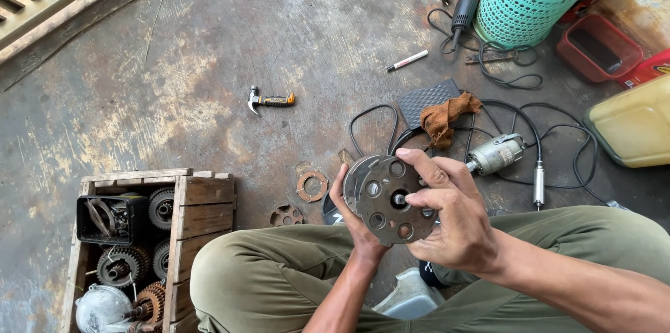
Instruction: The person sits on the workshop floor and works on a scooter clutch assembly. They separate clutch plates from the hub, wipe the components with a rag, then fit the clutch hub onto the engine crankshaft and align the pressure plate on top by hand.
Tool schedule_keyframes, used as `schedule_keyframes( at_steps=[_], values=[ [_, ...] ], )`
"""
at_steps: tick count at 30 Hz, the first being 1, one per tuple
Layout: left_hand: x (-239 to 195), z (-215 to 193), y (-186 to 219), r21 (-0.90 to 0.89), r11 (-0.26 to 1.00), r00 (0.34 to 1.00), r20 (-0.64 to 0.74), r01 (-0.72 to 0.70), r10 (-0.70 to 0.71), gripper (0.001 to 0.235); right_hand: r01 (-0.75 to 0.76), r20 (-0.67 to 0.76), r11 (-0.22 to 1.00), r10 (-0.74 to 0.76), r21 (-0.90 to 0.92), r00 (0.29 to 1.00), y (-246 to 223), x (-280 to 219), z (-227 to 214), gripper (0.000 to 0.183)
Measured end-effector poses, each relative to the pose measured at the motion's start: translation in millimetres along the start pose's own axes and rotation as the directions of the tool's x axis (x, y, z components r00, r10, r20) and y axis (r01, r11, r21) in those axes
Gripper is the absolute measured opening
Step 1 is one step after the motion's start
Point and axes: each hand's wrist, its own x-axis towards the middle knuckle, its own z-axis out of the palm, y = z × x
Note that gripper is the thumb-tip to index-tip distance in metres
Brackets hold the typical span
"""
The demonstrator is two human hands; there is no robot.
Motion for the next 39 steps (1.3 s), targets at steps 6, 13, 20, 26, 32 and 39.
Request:
schedule_keyframes(
  at_steps=[6, 13, 20, 26, 32, 39],
  values=[
    [-2, 1, 0, 0.009, 1.0, 1.0, 0.007, 0.024, -0.024, 0.104, 0.004, 0.025, 1.0, -0.003, -0.024, 1.0, 0, -1, -1, 0.052],
    [-6, 1, -7, 0.002, 0.997, 0.997, -0.01, 0.077, -0.077, 0.099, 0.009, 0.028, 1.0, -0.009, -0.018, 1.0, -1, -2, -2, 0.053],
    [-4, -2, -12, 0.02, 0.999, 1.0, 0.009, -0.029, 0.029, 0.106, -0.003, 0.023, 1.0, 0.003, 0.001, 1.0, 1, -2, -1, 0.061],
    [-3, -1, -6, 0.003, 1.0, 1.0, -0.011, -0.011, 0.011, 0.11, -0.011, 0.029, 1.0, 0.01, 0.008, 1.0, 4, -3, -1, 0.063],
    [0, -3, -6, 0.022, 0.999, 0.999, -0.028, -0.026, 0.027, 0.107, 0.006, 0.041, 1.0, -0.005, -0.01, 0.999, 4, 0, 1, 0.07],
    [6, -6, -5, 0.051, 0.999, 0.999, -0.037, 0.004, -0.003, 0.109, -0.036, 0.119, 0.999, 0.031, 0.034, 0.992, 21, -5, 3, 0.093]
  ],
)
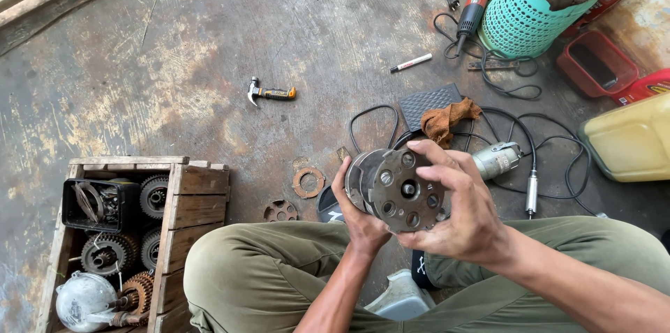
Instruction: The person sits on the workshop floor and works on a scooter clutch assembly. They separate clutch plates from the hub, wipe the components with a rag, then fit the clutch hub onto the engine crankshaft and align the pressure plate on top by hand.
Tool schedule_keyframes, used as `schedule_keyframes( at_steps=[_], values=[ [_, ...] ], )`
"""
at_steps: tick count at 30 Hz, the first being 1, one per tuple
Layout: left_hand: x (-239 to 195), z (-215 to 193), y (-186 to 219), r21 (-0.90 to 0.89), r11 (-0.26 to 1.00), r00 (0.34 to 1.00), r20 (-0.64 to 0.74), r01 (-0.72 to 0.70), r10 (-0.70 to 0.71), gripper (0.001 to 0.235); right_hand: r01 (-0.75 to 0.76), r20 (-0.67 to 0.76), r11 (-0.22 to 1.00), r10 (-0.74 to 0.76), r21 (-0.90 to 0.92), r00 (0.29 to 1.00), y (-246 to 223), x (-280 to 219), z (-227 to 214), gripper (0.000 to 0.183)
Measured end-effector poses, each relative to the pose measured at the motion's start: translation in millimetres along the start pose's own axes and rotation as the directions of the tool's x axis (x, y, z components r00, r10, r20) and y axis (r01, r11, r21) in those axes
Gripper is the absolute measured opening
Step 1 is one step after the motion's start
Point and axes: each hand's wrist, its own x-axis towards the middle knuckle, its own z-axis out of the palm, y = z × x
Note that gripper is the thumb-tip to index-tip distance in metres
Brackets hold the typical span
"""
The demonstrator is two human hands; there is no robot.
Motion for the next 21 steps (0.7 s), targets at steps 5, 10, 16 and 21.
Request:
schedule_keyframes(
  at_steps=[5, 10, 16, 21],
  values=[
    [11, -7, -7, 0.017, 1.0, 1.0, 0.005, -0.008, 0.007, 0.117, -0.085, 0.108, 0.989, 0.072, 0.123, 0.992, 10, 16, -17, 0.107],
    [26, -15, -9, 0.319, 0.931, 0.984, 0.037, -0.177, 0.175, 0.114, -0.199, 0.367, 0.978, 0.16, 0.07, 0.916, 27, 28, -40, 0.112],
    [42, -28, 7, 0.581, 0.686, 0.897, 0.231, -0.437, 0.377, 0.099, -0.537, 0.588, 0.83, 0.362, 0.148, 0.723, 44, 30, -46, 0.106],
    [43, -33, 20, 0.622, 0.658, 0.905, 0.31, -0.424, 0.29, 0.104, -0.567, 0.634, 0.823, 0.419, 0.037, 0.649, 51, 26, -38, 0.112]
  ],
)
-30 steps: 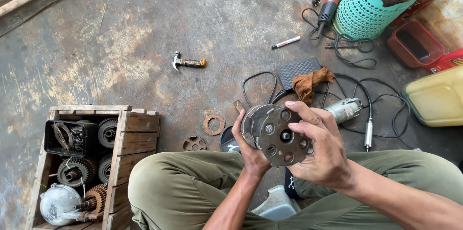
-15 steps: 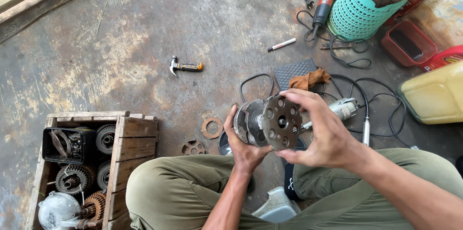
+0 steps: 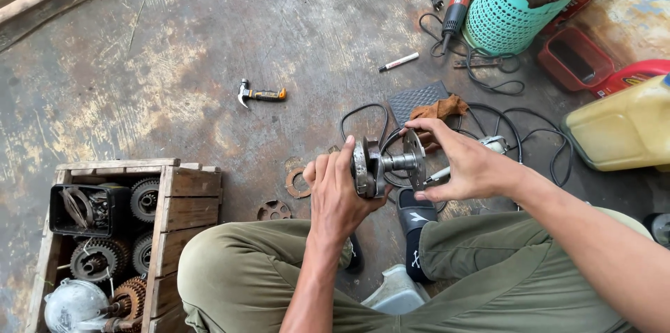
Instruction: The person sits on the workshop floor and works on a scooter clutch assembly. They separate clutch plates from the hub, wipe the components with a rag, then fit the clutch hub onto the engine crankshaft and align the pressure plate on top by hand.
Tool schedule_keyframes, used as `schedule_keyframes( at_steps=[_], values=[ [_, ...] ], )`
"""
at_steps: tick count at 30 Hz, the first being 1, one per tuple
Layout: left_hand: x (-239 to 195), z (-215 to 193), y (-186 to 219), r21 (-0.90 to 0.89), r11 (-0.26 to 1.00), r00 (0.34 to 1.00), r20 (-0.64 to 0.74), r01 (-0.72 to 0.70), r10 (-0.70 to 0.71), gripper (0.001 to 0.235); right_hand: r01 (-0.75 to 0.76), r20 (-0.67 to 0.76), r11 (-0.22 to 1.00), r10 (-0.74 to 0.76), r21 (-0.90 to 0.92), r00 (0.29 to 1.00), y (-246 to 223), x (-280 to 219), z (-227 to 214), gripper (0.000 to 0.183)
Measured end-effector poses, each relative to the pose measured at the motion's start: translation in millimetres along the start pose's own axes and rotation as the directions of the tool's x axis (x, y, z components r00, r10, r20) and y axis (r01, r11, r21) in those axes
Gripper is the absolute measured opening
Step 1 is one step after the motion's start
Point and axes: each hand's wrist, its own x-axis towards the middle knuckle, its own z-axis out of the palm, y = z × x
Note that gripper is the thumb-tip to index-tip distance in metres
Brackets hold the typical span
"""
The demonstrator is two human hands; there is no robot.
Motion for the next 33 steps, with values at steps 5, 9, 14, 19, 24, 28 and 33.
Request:
schedule_keyframes(
  at_steps=[5, 9, 14, 19, 24, 28, 33],
  values=[
    [-3, -1, -1, 0.002, 1.0, 0.999, 0.032, 0.03, -0.03, 0.106, 0.011, -0.007, 1.0, -0.011, -0.024, 1.0, 8, 2, 3, 0.111],
    [-3, -2, 0, -0.019, 0.997, 0.996, 0.049, 0.072, -0.071, 0.106, 0.023, -0.008, 0.999, -0.023, -0.024, 1.0, 5, 3, 5, 0.115],
    [1, -6, 2, -0.052, 0.994, 0.993, 0.069, 0.098, -0.095, 0.106, 0.007, -0.019, 1.0, -0.007, 0.01, 1.0, 8, 3, 5, 0.113],
    [1, -3, 4, -0.054, 0.991, 0.991, 0.063, 0.125, -0.122, 0.106, 0.004, -0.035, 0.999, -0.003, 0.047, 0.999, 14, 1, 8, 0.112],
    [2, -4, 6, -0.058, 0.986, 0.986, 0.065, 0.158, -0.154, 0.106, 0.031, -0.022, 0.991, -0.028, 0.128, 0.999, 16, 2, 4, 0.11],
    [4, -6, 8, -0.072, 0.982, 0.984, 0.062, 0.174, -0.169, 0.105, 0.052, -0.067, 0.981, -0.04, 0.189, 0.997, 33, -1, 13, 0.101],
    [2, -4, 7, -0.088, 0.969, 0.973, 0.055, 0.229, -0.224, 0.108, 0.074, -0.107, 0.966, -0.049, 0.248, 0.993, 28, 1, 23, 0.066]
  ],
)
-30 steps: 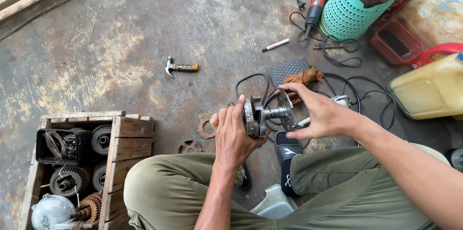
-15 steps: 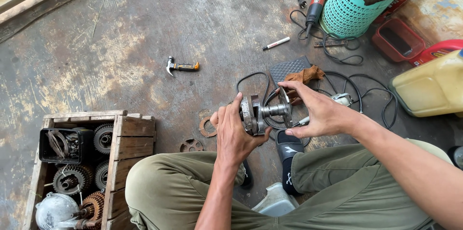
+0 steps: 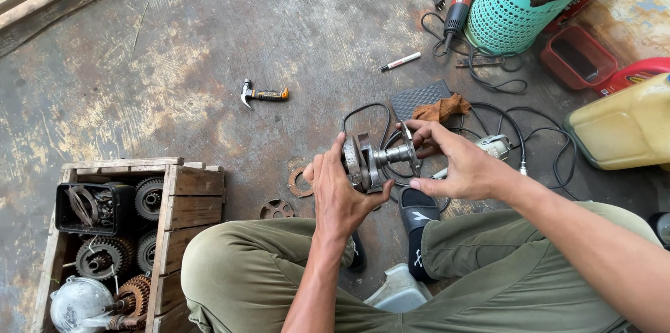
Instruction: The person sits on the workshop floor and works on a scooter clutch assembly. They separate clutch plates from the hub, wipe the components with a rag, then fit the clutch hub onto the engine crankshaft and align the pressure plate on top by hand.
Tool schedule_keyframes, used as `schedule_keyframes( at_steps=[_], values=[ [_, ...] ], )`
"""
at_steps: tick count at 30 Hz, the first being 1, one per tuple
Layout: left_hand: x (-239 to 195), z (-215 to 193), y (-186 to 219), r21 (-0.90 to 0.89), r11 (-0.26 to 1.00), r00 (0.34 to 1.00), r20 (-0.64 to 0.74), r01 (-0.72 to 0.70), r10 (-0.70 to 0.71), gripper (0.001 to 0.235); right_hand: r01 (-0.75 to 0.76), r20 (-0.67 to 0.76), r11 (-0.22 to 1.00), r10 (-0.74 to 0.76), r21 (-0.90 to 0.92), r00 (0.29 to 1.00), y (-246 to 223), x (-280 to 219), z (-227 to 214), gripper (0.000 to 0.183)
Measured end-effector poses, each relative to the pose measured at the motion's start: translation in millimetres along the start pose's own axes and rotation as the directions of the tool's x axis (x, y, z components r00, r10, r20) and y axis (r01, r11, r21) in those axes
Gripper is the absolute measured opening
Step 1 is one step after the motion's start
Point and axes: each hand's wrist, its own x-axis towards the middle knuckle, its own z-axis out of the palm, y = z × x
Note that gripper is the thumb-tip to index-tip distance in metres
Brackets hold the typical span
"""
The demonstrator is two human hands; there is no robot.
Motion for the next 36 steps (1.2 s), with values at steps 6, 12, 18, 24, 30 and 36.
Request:
schedule_keyframes(
  at_steps=[6, 12, 18, 24, 30, 36],
  values=[
    [-2, 1, 0, -0.019, 0.998, 0.998, -0.019, 0.065, -0.065, 0.107, 0.031, -0.249, 0.966, 0.035, 0.258, 0.968, 28, -2, 38, 0.053],
    [-3, 6, 7, 0.06, 0.994, 0.995, -0.026, 0.096, -0.095, 0.107, 0.004, -0.298, 0.96, 0.083, 0.28, 0.951, 54, 6, 56, 0.039],
    [-7, 14, 23, 0.06, 0.971, 0.973, -0.022, 0.233, -0.232, 0.107, -0.185, -0.425, 0.98, 0.201, 0.079, 0.883, 27, 4, 64, 0.016],
    [-10, 22, 18, 0.042, 0.956, 0.957, 0.009, 0.29, -0.291, 0.111, -0.404, -0.398, 0.914, 0.384, 0.037, 0.833, 8, 7, 56, 0.023],
    [-8, 16, 19, 0.047, 0.95, 0.95, 0.029, 0.308, -0.31, 0.111, -0.465, -0.416, 0.885, 0.43, 0.02, 0.801, 5, 6, 51, 0.023],
    [3, 0, 20, 0.028, 0.916, 0.916, -0.008, 0.401, -0.401, 0.107, -0.561, -0.538, 0.827, 0.489, 0.035, 0.687, -41, 11, 29, 0.028]
  ],
)
